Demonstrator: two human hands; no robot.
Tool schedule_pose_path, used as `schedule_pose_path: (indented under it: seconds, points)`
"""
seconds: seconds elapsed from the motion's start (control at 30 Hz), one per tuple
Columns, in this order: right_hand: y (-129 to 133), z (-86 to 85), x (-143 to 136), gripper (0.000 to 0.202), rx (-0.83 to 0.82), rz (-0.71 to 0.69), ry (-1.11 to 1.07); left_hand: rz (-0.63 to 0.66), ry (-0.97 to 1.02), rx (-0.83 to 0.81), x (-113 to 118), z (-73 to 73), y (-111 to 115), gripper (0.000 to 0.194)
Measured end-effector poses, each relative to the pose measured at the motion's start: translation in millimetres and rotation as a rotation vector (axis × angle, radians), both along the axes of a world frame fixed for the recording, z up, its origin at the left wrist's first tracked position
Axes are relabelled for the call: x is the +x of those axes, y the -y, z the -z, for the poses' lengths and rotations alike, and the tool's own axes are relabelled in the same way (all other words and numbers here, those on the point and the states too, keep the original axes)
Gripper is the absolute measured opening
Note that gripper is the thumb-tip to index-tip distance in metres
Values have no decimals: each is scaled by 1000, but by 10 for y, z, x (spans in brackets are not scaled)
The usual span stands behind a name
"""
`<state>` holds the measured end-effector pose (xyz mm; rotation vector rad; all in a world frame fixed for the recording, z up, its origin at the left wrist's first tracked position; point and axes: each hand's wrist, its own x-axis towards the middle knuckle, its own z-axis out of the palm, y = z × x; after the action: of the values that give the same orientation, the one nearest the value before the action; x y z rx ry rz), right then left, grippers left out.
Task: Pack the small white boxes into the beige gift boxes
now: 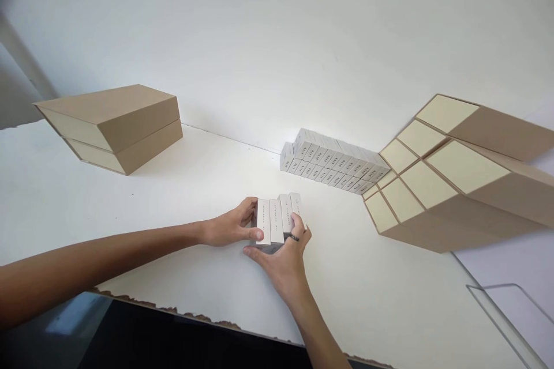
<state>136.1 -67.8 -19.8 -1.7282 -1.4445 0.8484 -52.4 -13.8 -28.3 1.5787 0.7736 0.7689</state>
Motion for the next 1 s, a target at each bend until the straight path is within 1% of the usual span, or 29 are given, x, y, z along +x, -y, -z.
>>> schedule_pose_path:
  seconds: [0.07, 0.1, 0.13, 0.17, 0.23, 0.27, 0.3, 0.33, 0.4, 0.47, 0.53, 0.6, 0.73, 0.8, 0.9, 1.0]
  points:
    - [1, 8, -10, 123, -34, 8, 9, 35, 6, -19, -13, -24, -2, 84]
    - [7, 10, -9, 123, -50, 7, 21, 52, 10, -28, -16, -37, 3, 89]
    - [15, 13, -5, 121, -42, 4, 37, 69, 12, -34, -16, -48, 12, 97]
    - [26, 20, 1, 119, -20, -1, 56, 78, 11, -34, -10, -57, 25, 110]
    - [47, 44, 17, 113, 37, -15, 91, 44, -1, -16, 17, -66, 54, 137]
    - [55, 58, 26, 109, 60, -23, 105, 7, -12, -2, 35, -68, 67, 143]
    - [62, 69, 34, 105, 73, -33, 119, -36, -23, 15, 54, -68, 77, 144]
    - [68, 76, 42, 101, 77, -43, 130, -76, -34, 32, 71, -68, 82, 140]
    - [78, 76, 54, 94, 68, -59, 150, -117, -41, 67, 92, -67, 78, 124]
    - [88, 60, 60, 91, 60, -76, 170, -119, -32, 103, 91, -65, 55, 109]
    - [95, 39, 63, 90, 51, -93, 187, -104, -19, 126, 70, -58, 17, 99]
    - [94, 20, 70, 85, 46, -108, 198, -74, -13, 130, 38, -49, -39, 98]
    - [58, -27, 125, 71, 59, -156, 184, 19, -15, 123, -10, -46, -178, 104]
    - [41, -58, 166, 67, 60, -185, 168, 57, -20, 123, -16, -55, -233, 100]
    - [53, -103, 218, 64, 52, -217, 140, 79, -47, 118, -18, -71, -268, 93]
    - [120, -132, 243, 62, 49, -228, 124, 80, -86, 112, -29, -84, -256, 93]
